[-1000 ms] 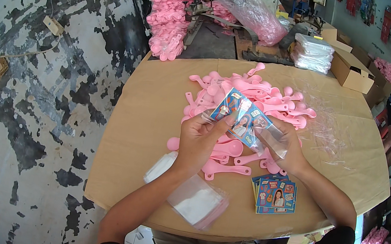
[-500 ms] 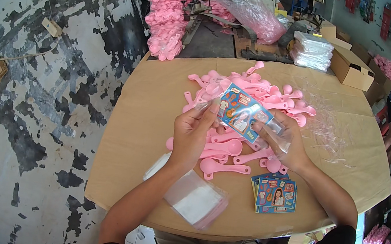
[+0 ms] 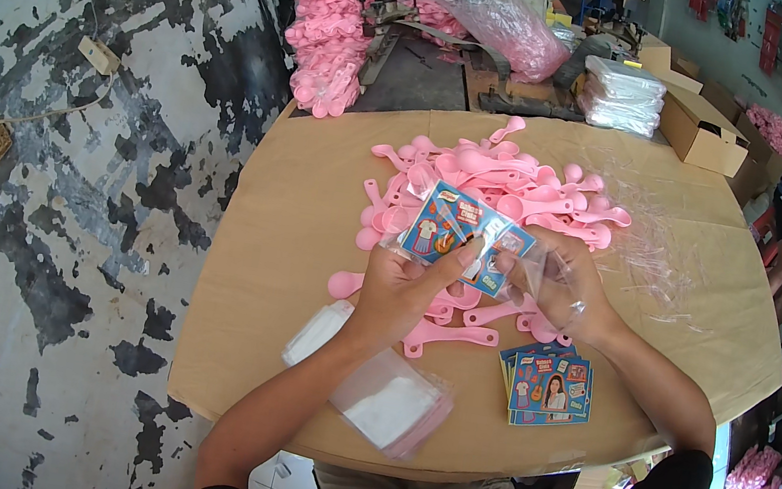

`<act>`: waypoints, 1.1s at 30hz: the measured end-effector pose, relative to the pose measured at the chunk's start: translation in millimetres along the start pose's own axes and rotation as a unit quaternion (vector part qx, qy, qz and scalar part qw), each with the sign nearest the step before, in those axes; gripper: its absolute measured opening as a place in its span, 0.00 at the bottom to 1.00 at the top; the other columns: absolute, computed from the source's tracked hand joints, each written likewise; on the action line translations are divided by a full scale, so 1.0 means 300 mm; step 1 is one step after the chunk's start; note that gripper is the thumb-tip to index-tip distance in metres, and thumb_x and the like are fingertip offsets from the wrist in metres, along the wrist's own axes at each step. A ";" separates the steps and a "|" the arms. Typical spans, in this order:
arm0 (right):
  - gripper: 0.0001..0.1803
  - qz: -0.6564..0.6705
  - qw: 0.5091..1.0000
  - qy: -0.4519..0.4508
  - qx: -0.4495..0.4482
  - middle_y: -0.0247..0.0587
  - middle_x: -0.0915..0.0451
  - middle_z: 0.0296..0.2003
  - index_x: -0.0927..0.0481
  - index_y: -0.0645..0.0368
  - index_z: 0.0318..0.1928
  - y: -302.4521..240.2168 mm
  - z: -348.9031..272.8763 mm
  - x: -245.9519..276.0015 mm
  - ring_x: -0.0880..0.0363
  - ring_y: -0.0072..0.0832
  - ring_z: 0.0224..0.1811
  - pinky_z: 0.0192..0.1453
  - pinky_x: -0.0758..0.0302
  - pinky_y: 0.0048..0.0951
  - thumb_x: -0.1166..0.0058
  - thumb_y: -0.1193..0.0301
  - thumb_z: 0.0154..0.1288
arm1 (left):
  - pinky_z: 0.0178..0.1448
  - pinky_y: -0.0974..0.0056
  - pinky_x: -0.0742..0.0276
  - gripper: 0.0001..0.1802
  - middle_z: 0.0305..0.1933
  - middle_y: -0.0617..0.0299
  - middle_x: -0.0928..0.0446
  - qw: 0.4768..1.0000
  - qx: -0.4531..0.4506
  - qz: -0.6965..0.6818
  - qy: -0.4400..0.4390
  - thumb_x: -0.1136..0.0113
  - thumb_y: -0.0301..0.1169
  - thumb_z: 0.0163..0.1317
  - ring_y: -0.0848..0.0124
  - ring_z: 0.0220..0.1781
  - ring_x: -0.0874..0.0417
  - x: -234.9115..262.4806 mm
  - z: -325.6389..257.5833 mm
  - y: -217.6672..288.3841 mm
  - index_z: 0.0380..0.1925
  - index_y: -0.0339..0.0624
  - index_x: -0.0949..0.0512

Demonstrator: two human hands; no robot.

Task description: The person is putting a pink plastic object and a small cardboard card into a clear plastic bag and sealing it.

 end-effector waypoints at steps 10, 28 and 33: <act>0.19 0.027 0.995 -0.096 0.031 0.35 0.24 0.31 0.26 0.60 0.36 0.066 -0.009 -0.007 0.23 0.18 0.31 0.29 0.23 0.24 0.46 0.55 0.69 | 0.47 0.68 0.20 0.25 0.47 0.66 0.22 0.997 0.038 0.069 -0.023 0.29 0.27 0.56 0.77 0.48 0.21 -0.029 -0.030 -0.007 0.52 0.40 0.27; 0.13 -0.495 0.819 -0.217 0.190 0.37 0.19 0.36 0.16 0.55 0.43 -0.029 -0.008 0.081 0.22 0.31 0.40 0.47 0.24 0.33 0.36 0.69 0.57 | 0.69 0.54 0.33 0.21 0.61 0.48 0.27 0.989 -0.046 -0.131 0.047 0.47 0.19 0.63 0.55 0.65 0.26 0.090 0.059 0.026 0.56 0.43 0.34; 0.14 -0.597 0.747 -0.222 0.192 0.37 0.21 0.41 0.16 0.54 0.42 0.057 -0.009 0.055 0.25 0.35 0.50 0.53 0.27 0.39 0.35 0.70 0.53 | 0.69 0.53 0.32 0.18 0.59 0.48 0.25 0.986 -0.043 -0.159 0.032 0.46 0.20 0.63 0.54 0.64 0.25 0.091 0.060 -0.005 0.52 0.45 0.33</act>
Point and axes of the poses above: each hand's wrist, its own z-axis towards the middle knuckle, its own x-axis out of the back of the hand, y = z × x, the point moved 6 cm from there along z, towards the middle knuckle
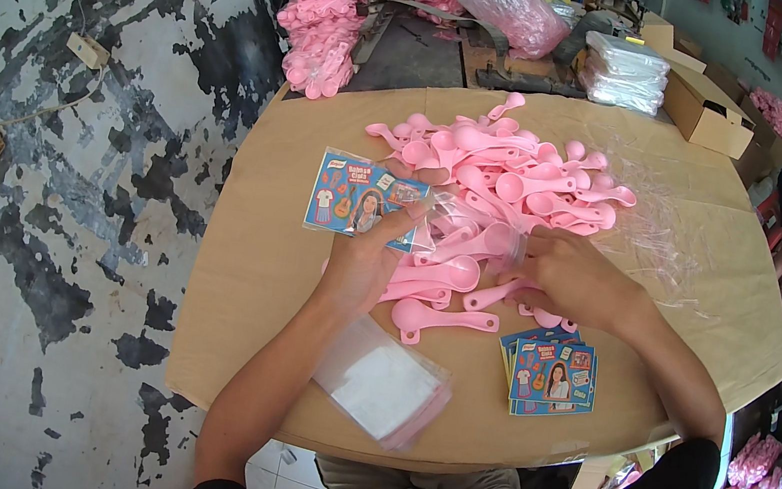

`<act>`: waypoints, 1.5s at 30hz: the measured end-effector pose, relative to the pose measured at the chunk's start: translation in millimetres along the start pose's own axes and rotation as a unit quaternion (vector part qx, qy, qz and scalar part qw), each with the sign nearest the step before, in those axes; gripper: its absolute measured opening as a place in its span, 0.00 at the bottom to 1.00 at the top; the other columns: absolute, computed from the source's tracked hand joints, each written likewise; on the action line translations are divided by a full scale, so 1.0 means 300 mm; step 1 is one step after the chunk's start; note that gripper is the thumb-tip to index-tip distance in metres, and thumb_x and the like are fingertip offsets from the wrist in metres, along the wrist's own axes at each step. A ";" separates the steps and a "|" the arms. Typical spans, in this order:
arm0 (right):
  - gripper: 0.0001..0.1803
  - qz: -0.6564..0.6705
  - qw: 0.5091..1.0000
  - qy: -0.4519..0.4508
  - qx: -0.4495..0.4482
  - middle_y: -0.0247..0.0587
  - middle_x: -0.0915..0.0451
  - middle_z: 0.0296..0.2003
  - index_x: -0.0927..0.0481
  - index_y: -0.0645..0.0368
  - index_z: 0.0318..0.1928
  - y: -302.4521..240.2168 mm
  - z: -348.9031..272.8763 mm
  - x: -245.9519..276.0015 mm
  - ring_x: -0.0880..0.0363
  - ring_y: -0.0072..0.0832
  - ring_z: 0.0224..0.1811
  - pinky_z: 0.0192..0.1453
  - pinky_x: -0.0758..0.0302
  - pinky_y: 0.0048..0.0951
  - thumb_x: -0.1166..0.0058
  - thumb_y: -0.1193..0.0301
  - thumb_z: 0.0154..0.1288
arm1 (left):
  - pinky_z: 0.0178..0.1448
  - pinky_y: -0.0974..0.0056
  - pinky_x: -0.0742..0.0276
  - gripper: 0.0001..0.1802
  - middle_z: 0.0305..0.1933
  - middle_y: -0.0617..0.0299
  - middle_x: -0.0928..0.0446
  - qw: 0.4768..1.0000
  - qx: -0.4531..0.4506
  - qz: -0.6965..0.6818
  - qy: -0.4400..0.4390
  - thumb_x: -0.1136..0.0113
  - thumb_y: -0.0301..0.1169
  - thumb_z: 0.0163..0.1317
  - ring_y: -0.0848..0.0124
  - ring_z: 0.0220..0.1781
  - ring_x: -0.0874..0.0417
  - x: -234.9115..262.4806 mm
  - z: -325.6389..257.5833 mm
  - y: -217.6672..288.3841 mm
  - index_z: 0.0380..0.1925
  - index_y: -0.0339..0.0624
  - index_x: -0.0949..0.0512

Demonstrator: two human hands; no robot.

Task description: The person is putting a pink plastic object and a small cardboard card into a clear plastic bag and sealing it.

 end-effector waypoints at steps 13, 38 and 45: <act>0.03 0.474 0.850 0.204 -0.111 0.35 0.22 0.29 0.30 0.61 0.38 0.097 -0.006 0.100 0.23 0.23 0.32 0.37 0.28 0.27 0.50 0.75 0.68 | 0.63 0.55 0.23 0.15 0.58 0.48 0.25 0.998 -0.049 -0.040 0.018 0.44 0.29 0.68 0.57 0.59 0.21 0.024 0.009 0.036 0.52 0.46 0.31; 0.12 0.405 0.879 0.235 -0.094 0.33 0.23 0.39 0.21 0.60 0.46 -0.075 0.009 0.122 0.26 0.20 0.40 0.48 0.29 0.26 0.49 0.65 0.72 | 0.69 0.59 0.31 0.30 0.72 0.54 0.39 0.998 0.027 0.027 -0.054 0.45 0.34 0.70 0.65 0.69 0.33 -0.126 -0.072 -0.089 0.68 0.47 0.45; 0.06 0.350 0.857 0.360 -0.116 0.32 0.23 0.33 0.22 0.63 0.40 -0.045 -0.170 0.391 0.26 0.17 0.37 0.41 0.29 0.23 0.49 0.74 0.68 | 0.75 0.54 0.40 0.26 0.70 0.48 0.38 0.997 0.040 -0.070 0.012 0.52 0.34 0.73 0.58 0.72 0.37 -0.036 -0.041 -0.093 0.67 0.43 0.45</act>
Point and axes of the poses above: each hand's wrist, its own z-axis towards the middle knuckle, its own x-axis out of the back of the hand, y = z × x, the point moved 6 cm from there along z, towards the middle knuckle
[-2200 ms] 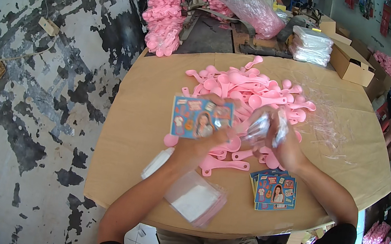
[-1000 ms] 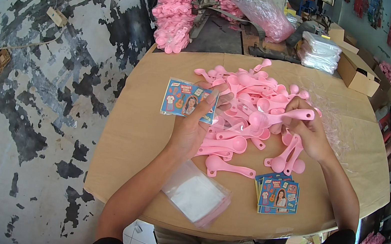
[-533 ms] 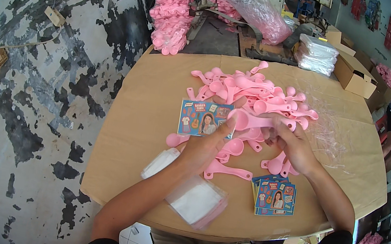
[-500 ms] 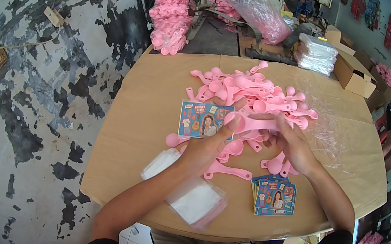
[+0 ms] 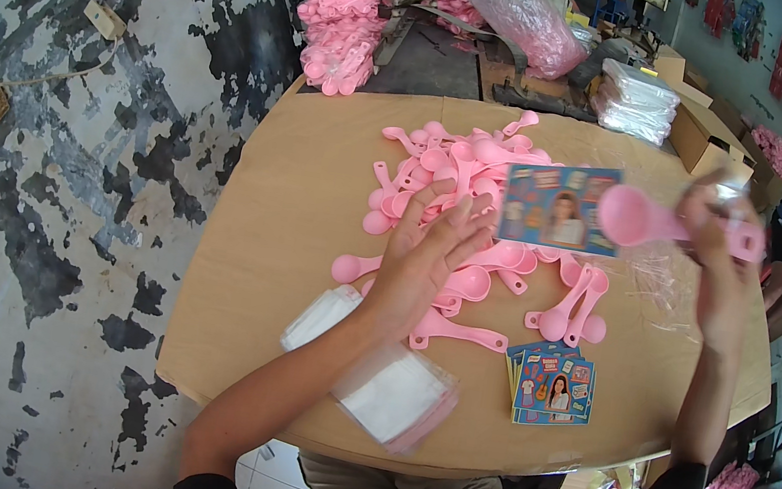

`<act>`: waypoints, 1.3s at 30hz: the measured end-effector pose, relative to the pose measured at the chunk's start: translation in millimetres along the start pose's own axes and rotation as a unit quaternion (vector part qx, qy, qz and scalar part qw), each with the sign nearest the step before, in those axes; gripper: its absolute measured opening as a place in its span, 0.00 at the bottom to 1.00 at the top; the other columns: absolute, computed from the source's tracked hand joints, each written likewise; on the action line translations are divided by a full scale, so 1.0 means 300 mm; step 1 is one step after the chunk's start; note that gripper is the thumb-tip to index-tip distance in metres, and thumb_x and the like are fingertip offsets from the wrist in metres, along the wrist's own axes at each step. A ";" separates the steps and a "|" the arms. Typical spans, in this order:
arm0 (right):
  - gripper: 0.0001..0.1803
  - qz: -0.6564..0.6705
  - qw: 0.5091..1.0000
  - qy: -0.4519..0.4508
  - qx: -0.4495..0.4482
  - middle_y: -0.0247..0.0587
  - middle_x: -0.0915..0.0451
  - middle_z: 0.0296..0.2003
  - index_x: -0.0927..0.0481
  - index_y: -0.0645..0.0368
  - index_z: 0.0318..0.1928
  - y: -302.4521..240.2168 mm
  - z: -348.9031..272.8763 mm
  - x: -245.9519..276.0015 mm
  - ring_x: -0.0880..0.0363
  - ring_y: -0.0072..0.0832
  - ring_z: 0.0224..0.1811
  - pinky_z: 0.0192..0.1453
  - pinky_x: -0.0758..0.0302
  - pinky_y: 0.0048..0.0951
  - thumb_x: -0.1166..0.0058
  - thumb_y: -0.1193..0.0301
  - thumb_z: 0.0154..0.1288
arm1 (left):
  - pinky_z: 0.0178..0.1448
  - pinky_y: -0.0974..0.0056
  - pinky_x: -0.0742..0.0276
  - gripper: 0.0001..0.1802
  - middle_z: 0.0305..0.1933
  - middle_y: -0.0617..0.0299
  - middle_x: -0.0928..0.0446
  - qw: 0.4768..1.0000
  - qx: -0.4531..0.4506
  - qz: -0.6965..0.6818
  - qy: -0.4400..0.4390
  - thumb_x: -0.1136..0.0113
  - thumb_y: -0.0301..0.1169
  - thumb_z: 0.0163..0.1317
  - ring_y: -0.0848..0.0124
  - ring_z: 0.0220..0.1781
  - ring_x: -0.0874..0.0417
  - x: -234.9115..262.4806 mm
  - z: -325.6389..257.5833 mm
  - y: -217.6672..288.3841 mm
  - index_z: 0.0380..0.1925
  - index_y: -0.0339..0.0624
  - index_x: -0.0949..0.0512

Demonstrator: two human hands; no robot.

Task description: The person is putting a pink plastic object and a small cardboard card into a clear plastic bag and sealing it.

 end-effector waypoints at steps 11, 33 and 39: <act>0.06 -0.230 0.968 -0.097 -0.012 0.33 0.22 0.22 0.18 0.67 0.31 -0.054 -0.014 -0.150 0.28 0.14 0.24 0.28 0.33 0.19 0.41 0.75 0.59 | 0.72 0.55 0.41 0.44 0.66 0.46 0.39 0.893 -0.170 0.382 -0.165 0.30 0.40 0.56 0.57 0.71 0.38 -0.157 -0.064 0.039 0.66 0.34 0.44; 0.16 -0.056 0.994 -0.092 -0.037 0.32 0.26 0.23 0.21 0.65 0.36 0.069 0.017 -0.157 0.33 0.15 0.23 0.29 0.34 0.21 0.53 0.63 0.75 | 0.56 0.55 0.36 0.35 0.48 0.51 0.30 0.738 -0.172 0.638 -0.136 0.35 0.33 0.60 0.58 0.51 0.31 -0.162 -0.089 -0.010 0.64 0.36 0.38; 0.14 -0.120 0.983 -0.136 -0.024 0.28 0.28 0.20 0.21 0.65 0.35 0.077 0.007 -0.194 0.34 0.14 0.22 0.28 0.35 0.22 0.49 0.66 0.73 | 0.59 0.54 0.39 0.35 0.54 0.51 0.30 0.739 -0.153 0.645 -0.118 0.34 0.37 0.60 0.57 0.56 0.34 -0.155 -0.091 -0.015 0.64 0.38 0.37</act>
Point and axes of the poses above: each hand's wrist, its own z-axis towards the middle knuckle, its own x-axis out of the back of the hand, y = z × x, the point moved 6 cm from there along z, towards the middle knuckle
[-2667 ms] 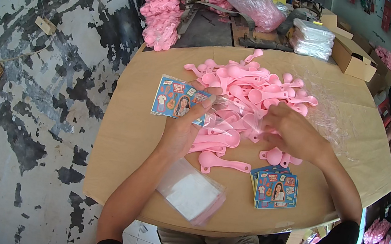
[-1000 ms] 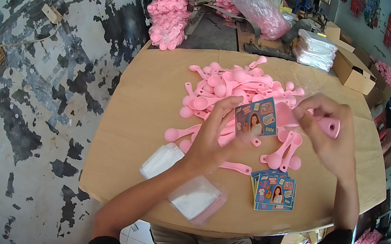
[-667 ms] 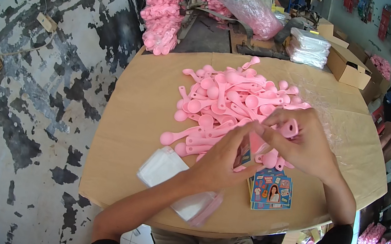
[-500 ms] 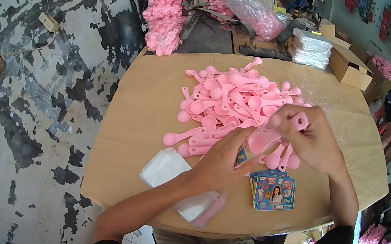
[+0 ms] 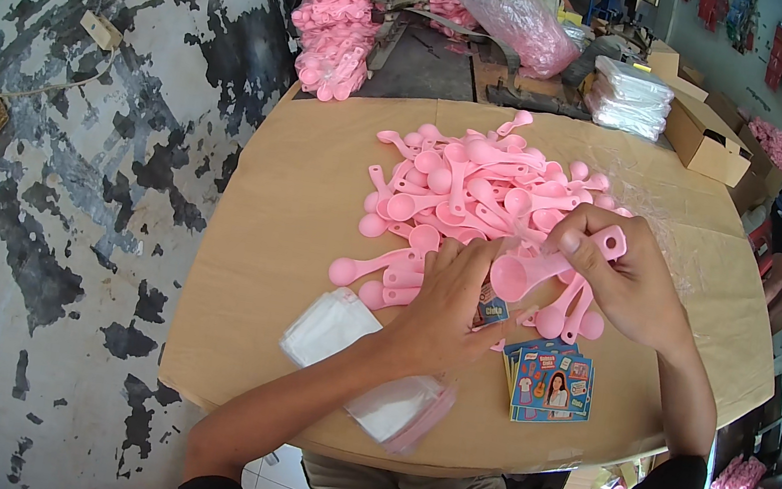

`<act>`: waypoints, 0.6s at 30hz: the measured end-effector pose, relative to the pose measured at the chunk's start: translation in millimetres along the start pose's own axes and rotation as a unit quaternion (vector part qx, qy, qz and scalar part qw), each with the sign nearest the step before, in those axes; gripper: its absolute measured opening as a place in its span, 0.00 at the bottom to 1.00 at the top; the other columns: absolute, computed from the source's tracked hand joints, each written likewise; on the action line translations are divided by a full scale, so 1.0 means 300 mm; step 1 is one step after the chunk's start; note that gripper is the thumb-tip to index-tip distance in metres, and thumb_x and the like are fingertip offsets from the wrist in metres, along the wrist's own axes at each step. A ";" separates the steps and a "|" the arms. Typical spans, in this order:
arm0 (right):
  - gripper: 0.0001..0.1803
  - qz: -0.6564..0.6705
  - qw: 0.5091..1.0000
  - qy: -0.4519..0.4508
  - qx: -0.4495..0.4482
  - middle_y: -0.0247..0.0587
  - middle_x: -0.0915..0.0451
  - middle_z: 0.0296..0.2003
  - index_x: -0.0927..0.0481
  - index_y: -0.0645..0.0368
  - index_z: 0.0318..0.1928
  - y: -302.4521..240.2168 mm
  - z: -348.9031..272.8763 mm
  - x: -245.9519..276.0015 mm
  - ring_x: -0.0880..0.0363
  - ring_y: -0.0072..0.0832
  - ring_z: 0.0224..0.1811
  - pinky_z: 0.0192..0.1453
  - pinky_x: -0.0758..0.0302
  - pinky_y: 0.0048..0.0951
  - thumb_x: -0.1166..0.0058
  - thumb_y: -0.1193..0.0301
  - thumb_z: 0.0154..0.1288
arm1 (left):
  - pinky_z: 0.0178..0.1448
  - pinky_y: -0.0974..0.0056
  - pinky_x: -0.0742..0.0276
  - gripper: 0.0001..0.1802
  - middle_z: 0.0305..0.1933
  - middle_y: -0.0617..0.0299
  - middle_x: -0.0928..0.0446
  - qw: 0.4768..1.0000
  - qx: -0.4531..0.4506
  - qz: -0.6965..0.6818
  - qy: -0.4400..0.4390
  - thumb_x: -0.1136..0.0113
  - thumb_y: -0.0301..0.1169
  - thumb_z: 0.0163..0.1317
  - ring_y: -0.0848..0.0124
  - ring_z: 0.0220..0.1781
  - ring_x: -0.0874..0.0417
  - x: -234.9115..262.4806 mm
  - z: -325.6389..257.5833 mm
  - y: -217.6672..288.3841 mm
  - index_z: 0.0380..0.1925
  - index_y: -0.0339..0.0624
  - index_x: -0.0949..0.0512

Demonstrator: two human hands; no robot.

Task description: The person is putting a pink plastic object and a small cardboard card into a clear plastic bag and sealing it.

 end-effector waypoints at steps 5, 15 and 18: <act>0.11 -0.003 0.994 -0.026 -0.102 0.34 0.22 0.24 0.19 0.66 0.32 -0.041 -0.010 0.004 0.27 0.16 0.25 0.31 0.29 0.23 0.41 0.70 0.67 | 0.58 0.56 0.36 0.31 0.50 0.56 0.27 0.998 -0.005 -0.059 0.025 0.28 0.34 0.52 0.58 0.52 0.28 0.010 0.003 -0.021 0.56 0.43 0.30; 0.07 -0.019 0.999 -0.004 -0.042 0.38 0.19 0.25 0.18 0.65 0.35 -0.039 -0.013 -0.021 0.23 0.18 0.29 0.35 0.28 0.25 0.40 0.72 0.65 | 0.53 0.55 0.34 0.33 0.47 0.57 0.27 0.996 -0.041 0.046 0.060 0.26 0.33 0.48 0.58 0.49 0.27 0.020 0.004 0.003 0.55 0.43 0.29; 0.07 -0.044 0.998 0.005 -0.040 0.36 0.20 0.24 0.20 0.66 0.35 -0.046 -0.018 -0.009 0.23 0.18 0.27 0.33 0.28 0.24 0.42 0.73 0.66 | 0.54 0.54 0.34 0.37 0.49 0.56 0.27 0.998 -0.009 0.038 0.048 0.26 0.35 0.49 0.57 0.51 0.28 0.010 0.004 -0.010 0.59 0.41 0.32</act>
Point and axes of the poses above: each hand's wrist, its own z-axis towards the middle knuckle, its own x-axis out of the back of the hand, y = z × x, the point moved 6 cm from there along z, towards the middle knuckle
